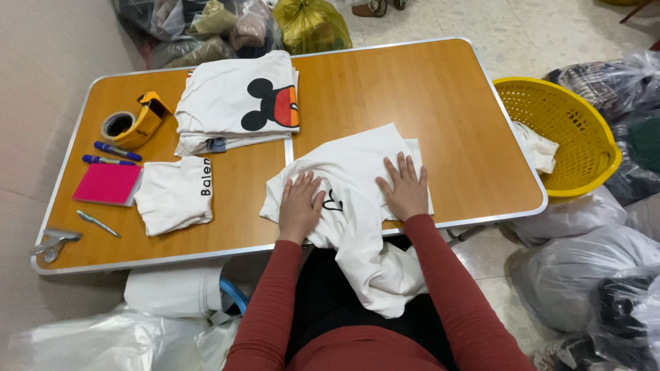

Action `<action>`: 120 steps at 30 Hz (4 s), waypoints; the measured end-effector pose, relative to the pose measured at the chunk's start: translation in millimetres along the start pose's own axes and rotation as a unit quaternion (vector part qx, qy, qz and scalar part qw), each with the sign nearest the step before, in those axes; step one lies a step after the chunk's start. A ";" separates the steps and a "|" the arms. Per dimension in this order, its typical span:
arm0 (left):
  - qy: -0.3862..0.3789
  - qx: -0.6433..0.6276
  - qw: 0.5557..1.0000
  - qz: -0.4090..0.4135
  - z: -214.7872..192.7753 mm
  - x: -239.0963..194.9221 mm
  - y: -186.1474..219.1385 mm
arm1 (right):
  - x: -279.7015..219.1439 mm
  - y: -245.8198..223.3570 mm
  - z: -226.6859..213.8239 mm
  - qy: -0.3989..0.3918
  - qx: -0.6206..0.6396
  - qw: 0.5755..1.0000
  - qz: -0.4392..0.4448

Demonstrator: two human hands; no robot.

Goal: The person folds white long-sleeved shirts on a table, smoothing and aligning them before stacking. The person also handles clear plastic bags, placing them into a blue bin.

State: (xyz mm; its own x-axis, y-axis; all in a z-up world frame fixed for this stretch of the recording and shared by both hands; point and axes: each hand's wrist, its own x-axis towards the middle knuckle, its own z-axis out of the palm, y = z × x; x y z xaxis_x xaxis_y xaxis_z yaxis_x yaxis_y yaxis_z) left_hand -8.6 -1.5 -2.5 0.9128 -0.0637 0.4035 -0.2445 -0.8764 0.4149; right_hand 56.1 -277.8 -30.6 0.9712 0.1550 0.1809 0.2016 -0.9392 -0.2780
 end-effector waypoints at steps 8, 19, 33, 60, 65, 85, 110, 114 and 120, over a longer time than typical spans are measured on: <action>0.132 -0.046 0.990 0.019 -5.5 -12.5 0.0 | -0.1 -2.2 -2.6 0.008 0.001 1.000 -0.007; 0.019 0.037 0.998 -0.054 8.3 -27.5 3.7 | 0.3 -14.2 -3.8 -0.015 0.056 0.998 -0.011; 0.213 -0.146 0.955 -0.146 20.6 -34.6 -4.0 | 5.7 -143.8 7.6 -0.118 0.118 0.967 -0.191; 0.146 0.180 0.737 -0.635 -216.6 -420.9 -158.0 | -18.8 -238.0 6.1 -0.090 0.087 0.928 -0.350; 0.251 0.247 0.747 -0.563 -202.0 -412.0 -149.1 | -61.3 -266.7 12.5 -0.110 0.096 0.900 -0.411; 0.115 0.092 0.985 -0.088 -97.1 -280.1 -13.8 | -149.6 -328.6 58.6 -0.364 0.372 0.840 -0.156; 0.389 0.076 0.665 -0.633 -233.2 -480.3 -238.4 | -177.6 -351.4 78.2 -0.523 0.487 0.672 -0.194; 0.336 0.140 0.616 -0.699 -211.3 -475.1 -272.3 | -179.2 -345.1 90.6 -0.538 0.466 0.677 -0.186; 0.362 0.171 0.704 -0.586 -212.8 -418.6 -225.9 | -179.6 -364.6 72.6 -0.547 0.451 0.674 -0.209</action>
State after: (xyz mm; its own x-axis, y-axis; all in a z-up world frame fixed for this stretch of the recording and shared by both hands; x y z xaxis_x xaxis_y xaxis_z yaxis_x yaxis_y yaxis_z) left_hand -405.0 324.7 -91.5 -0.0151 0.9513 0.3078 0.7442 -0.1949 0.6389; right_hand -182.7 59.1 -30.2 0.2190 0.9446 -0.2443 0.0026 -0.2510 -0.9680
